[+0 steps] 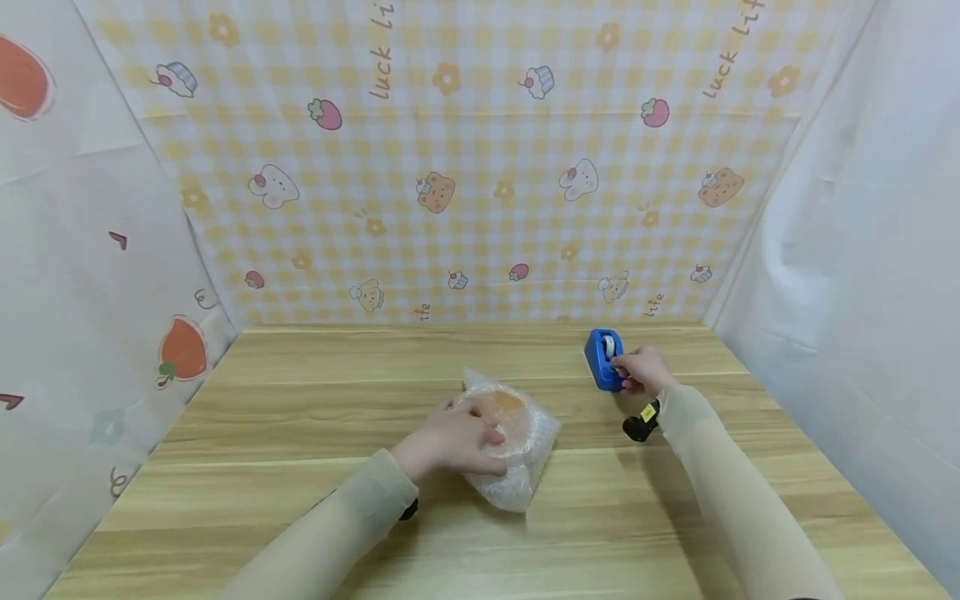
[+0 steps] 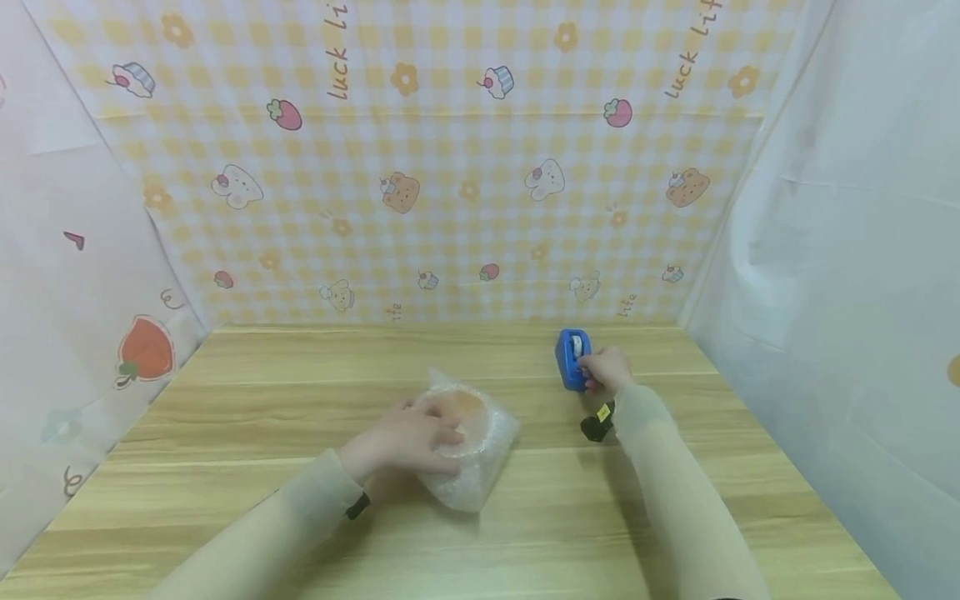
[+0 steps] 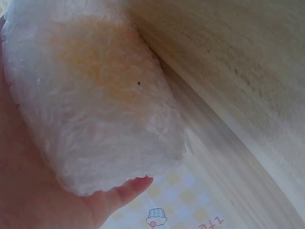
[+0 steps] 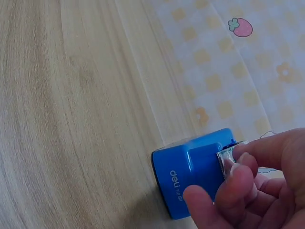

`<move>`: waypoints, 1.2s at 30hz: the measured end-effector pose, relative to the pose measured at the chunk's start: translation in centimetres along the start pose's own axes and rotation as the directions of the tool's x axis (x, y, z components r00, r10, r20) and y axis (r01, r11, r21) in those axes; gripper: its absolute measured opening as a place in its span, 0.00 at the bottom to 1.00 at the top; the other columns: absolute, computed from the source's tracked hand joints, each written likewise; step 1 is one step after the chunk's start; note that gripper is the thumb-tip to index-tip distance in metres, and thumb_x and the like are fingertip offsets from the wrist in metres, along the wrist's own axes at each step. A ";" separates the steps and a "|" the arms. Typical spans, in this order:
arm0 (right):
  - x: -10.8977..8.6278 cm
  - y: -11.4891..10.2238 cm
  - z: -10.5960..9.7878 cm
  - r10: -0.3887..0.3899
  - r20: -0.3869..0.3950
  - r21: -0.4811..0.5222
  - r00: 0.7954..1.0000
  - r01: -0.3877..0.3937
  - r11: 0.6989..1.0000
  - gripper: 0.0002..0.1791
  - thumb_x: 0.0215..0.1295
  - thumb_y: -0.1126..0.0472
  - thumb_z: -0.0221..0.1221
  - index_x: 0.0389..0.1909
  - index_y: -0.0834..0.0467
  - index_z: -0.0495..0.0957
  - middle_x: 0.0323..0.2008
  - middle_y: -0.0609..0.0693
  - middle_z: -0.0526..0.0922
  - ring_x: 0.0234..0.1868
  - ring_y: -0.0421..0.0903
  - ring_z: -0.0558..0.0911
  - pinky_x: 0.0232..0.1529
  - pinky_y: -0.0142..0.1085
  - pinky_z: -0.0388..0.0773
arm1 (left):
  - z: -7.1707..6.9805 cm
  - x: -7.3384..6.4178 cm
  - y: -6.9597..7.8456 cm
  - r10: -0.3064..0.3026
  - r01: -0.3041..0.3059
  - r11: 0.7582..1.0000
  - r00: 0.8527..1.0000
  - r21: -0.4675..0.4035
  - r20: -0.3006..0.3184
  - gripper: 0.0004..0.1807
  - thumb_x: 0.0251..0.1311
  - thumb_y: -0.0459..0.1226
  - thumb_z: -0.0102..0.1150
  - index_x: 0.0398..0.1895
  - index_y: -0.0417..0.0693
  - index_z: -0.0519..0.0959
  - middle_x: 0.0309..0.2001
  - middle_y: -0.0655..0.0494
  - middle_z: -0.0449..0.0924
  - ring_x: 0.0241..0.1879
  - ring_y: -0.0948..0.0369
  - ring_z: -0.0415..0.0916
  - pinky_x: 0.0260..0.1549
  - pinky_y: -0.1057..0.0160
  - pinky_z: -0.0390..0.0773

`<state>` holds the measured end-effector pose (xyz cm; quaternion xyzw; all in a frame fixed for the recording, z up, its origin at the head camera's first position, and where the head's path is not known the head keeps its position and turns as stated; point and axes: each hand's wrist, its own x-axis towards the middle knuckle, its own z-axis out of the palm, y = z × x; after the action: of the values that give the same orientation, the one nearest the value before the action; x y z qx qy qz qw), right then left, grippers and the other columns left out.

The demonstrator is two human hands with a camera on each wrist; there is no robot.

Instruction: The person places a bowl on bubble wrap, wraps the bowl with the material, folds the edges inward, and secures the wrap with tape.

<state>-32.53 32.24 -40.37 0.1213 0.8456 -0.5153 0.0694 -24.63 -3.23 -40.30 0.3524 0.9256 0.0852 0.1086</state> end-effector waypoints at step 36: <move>-0.3 -0.1 0.1 0.100 0.082 0.205 0.992 -0.115 0.972 0.08 0.71 0.63 0.51 0.34 0.64 0.64 0.23 0.49 0.67 0.31 0.54 0.86 0.43 0.49 0.81 | 0.2 -0.1 0.0 -0.009 0.009 1.000 1.000 -0.006 0.003 0.32 0.51 0.63 0.52 0.58 0.64 0.79 0.67 0.65 0.68 0.69 0.55 0.54 0.63 0.35 0.47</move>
<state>-32.30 32.10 -40.25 0.1550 0.7758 -0.6009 0.1140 -24.49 -3.25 -40.47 0.3481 0.9267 0.0871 0.1113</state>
